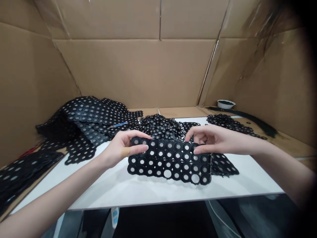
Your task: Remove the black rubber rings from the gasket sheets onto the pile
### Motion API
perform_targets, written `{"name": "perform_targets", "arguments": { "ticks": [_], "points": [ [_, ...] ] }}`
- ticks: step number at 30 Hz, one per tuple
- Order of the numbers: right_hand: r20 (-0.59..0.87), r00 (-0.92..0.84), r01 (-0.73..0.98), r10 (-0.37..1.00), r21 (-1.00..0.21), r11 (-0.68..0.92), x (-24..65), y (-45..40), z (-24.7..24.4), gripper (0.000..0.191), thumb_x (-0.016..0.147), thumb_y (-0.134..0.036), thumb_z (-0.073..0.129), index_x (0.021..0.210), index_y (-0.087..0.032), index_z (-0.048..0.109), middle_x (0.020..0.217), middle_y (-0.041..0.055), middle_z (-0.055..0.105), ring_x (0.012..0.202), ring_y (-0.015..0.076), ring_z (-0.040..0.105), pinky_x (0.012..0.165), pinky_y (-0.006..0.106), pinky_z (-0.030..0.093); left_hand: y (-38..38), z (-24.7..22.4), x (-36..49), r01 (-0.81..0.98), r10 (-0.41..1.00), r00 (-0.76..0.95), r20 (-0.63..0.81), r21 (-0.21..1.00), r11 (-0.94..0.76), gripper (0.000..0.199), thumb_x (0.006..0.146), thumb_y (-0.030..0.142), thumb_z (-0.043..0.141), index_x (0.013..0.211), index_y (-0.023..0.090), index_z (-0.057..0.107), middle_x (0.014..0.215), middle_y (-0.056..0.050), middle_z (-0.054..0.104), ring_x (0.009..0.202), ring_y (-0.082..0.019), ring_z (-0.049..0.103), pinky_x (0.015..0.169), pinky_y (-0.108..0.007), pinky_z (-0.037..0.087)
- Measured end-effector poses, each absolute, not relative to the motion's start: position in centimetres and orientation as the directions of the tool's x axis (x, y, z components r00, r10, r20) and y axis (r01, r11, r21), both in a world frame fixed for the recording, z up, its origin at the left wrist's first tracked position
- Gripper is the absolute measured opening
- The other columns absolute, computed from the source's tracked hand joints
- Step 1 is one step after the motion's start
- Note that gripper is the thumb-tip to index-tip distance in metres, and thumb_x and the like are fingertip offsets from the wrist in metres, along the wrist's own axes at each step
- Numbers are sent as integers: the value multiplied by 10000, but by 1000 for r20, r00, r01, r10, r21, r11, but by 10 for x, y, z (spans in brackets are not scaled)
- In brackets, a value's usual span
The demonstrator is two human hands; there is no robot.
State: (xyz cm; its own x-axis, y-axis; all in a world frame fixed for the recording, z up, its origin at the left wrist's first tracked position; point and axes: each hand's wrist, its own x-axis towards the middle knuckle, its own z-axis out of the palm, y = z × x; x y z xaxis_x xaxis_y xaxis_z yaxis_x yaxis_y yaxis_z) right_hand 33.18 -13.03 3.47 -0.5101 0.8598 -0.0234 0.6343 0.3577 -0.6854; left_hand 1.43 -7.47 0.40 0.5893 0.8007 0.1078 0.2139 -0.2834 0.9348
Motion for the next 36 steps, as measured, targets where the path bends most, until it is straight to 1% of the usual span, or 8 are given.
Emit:
{"name": "perform_targets", "arguments": {
  "ticks": [5,9,13,20,23,28,33,36],
  "points": [
    [-56,-521,689,852,-617,381,329,-115,16,314,795,-478,659,950,-205,640,674,-12,491,581,102,402,503,228,283,-70,-13,3,345,844,522,122,875,-340,398,700,398,759,1007,156,686,932,-55,668,757,-123,614,629,-178,497],
    [-99,-523,673,847,-658,338,327,-100,0,323,804,-493,631,910,-189,640,656,-3,518,562,107,410,491,228,290,-62,-27,-12,380,875,474,99,873,-305,394,710,405,750,1012,161,683,979,-54,672,780,-123,615,660,-186,498],
    [-89,-559,632,825,-690,353,322,-83,-18,328,829,-487,594,907,-171,635,726,17,557,605,116,443,517,233,323,-53,-39,-29,408,883,468,45,875,-261,398,714,416,745,1015,164,676,1011,-63,672,846,-156,632,735,-228,526],
    [-86,-595,642,799,-650,407,311,-67,-29,297,844,-447,590,930,-166,628,772,19,575,636,130,465,567,253,345,-41,-51,-44,577,857,508,85,705,-411,357,749,451,703,970,172,683,1007,-60,658,830,-148,605,684,-213,482],
    [-103,-609,650,786,-633,420,311,-69,-24,283,871,-449,551,939,-180,609,854,35,598,735,165,516,637,272,378,-40,-47,-45,578,839,537,83,688,-438,337,771,441,685,983,179,674,1005,-55,653,819,-138,597,678,-210,471],
    [-143,-631,638,763,-655,405,315,-78,-16,282,880,-463,534,966,-202,593,935,40,610,833,200,548,706,302,407,-42,-39,-46,487,794,606,45,769,-415,296,770,389,701,960,168,654,956,-43,647,855,-129,593,735,-203,473],
    [-139,-624,652,769,-635,414,315,-82,-27,227,887,-392,524,956,-185,588,954,52,616,841,200,557,709,303,411,-45,-47,-42,559,774,634,-2,693,-456,274,807,406,653,936,165,641,954,-35,637,872,-132,593,761,-214,474],
    [-143,-620,669,772,-609,425,313,-82,-32,202,889,-363,516,940,-181,587,918,47,619,793,184,553,673,290,407,-47,-49,-40,571,762,647,27,645,-508,234,819,390,645,927,183,643,949,-11,638,886,-117,593,808,-209,470]
  ]
}}
